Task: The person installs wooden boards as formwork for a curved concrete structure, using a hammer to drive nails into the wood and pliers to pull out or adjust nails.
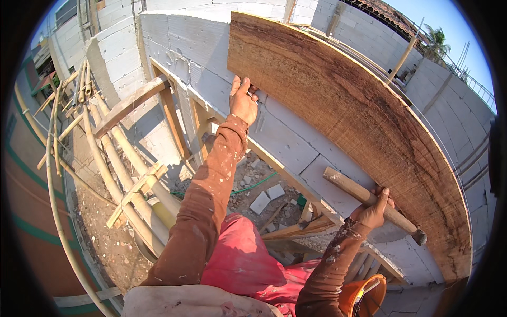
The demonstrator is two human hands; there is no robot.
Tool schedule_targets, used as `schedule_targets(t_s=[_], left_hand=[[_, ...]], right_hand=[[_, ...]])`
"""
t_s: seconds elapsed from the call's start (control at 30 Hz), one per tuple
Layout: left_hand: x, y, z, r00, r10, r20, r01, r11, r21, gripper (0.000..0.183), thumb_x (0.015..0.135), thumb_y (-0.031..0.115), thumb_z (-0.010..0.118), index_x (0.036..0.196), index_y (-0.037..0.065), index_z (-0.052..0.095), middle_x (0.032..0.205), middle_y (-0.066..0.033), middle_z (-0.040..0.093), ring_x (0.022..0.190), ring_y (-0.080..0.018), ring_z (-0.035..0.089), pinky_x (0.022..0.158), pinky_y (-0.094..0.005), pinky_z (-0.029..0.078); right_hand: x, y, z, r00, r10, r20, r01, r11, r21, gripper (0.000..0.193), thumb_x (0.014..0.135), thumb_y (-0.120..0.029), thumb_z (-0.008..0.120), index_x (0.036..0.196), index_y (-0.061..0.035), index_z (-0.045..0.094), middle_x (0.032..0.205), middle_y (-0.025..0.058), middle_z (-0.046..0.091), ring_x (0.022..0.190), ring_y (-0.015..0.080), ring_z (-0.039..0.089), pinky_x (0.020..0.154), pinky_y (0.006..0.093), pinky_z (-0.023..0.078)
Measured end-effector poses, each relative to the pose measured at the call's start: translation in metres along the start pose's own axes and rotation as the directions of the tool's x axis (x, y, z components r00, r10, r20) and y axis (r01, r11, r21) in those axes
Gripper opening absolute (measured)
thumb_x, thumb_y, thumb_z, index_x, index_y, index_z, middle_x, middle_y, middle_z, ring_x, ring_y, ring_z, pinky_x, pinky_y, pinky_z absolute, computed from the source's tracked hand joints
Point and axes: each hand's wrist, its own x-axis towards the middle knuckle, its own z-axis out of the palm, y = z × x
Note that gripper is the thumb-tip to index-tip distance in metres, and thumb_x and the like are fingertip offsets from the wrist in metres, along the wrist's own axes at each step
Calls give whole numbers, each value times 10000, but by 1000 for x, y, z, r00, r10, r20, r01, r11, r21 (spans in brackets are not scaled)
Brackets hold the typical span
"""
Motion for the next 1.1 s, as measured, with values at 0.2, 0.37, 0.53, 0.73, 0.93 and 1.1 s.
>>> schedule_targets(t_s=[0.2, 0.37, 0.53, 0.73, 0.93, 1.1], left_hand=[[-1, 0, -2, 1000, 7, 14, -7, 1000, -6, 680, 905, 101, 589, 1468, 124, 207, 947, 31, 513, 762, -99, 473, 588, -247, 354], [-2, 0, -1, 1000, 10, 15, -10, 1000, -2, 684, 907, 112, 588, 1470, 114, 200, 953, 27, 510, 776, -95, 472, 591, -249, 352], [-1, 2, 8, 998, 38, 44, -40, 998, 52, 682, 905, 121, 591, 1467, 106, 204, 982, 31, 506, 789, -90, 475, 587, -248, 344], [-7, 1, 7, 1000, 11, -21, -10, 999, 46, 662, 906, 100, 577, 1460, 91, 217, 994, 26, 505, 785, -81, 475, 578, -241, 333], [-2, 1, 2, 999, 37, 4, -37, 998, 47, 645, 907, 87, 570, 1456, 87, 231, 971, 20, 512, 741, -82, 474, 572, -237, 341], [-7, 4, 10, 997, 17, -69, -12, 997, 70, 642, 910, 83, 562, 1459, 88, 228, 968, 15, 510, 727, -80, 462, 561, -233, 341]], right_hand=[[-1, -1, 0, 1000, 22, -12, -21, 999, 29, 221, 840, -137, 698, 872, -106, 482, 812, 44, 578, 783, 141, 551, 753, 294, 452], [2, 2, -4, 1000, 2, 23, -3, 1000, 19, 233, 841, -145, 698, 869, -111, 469, 820, 51, 581, 802, 148, 555, 763, 305, 455], [9, 4, -9, 998, 35, 53, -37, 998, 51, 224, 845, -132, 691, 868, -111, 469, 824, 48, 579, 805, 149, 559, 758, 306, 462], [6, 2, -8, 999, -5, 55, 4, 1000, 25, 209, 855, -121, 677, 865, -104, 469, 844, 49, 580, 808, 152, 560, 757, 310, 466], [2, 1, -4, 999, 15, 44, -15, 1000, 4, 202, 860, -143, 672, 866, -99, 475, 836, 58, 580, 805, 151, 555, 775, 310, 460], [-1, -3, 0, 999, 21, 38, -21, 1000, 4, 216, 855, -163, 681, 876, -100, 475, 816, 57, 573, 794, 146, 545, 793, 306, 452]])
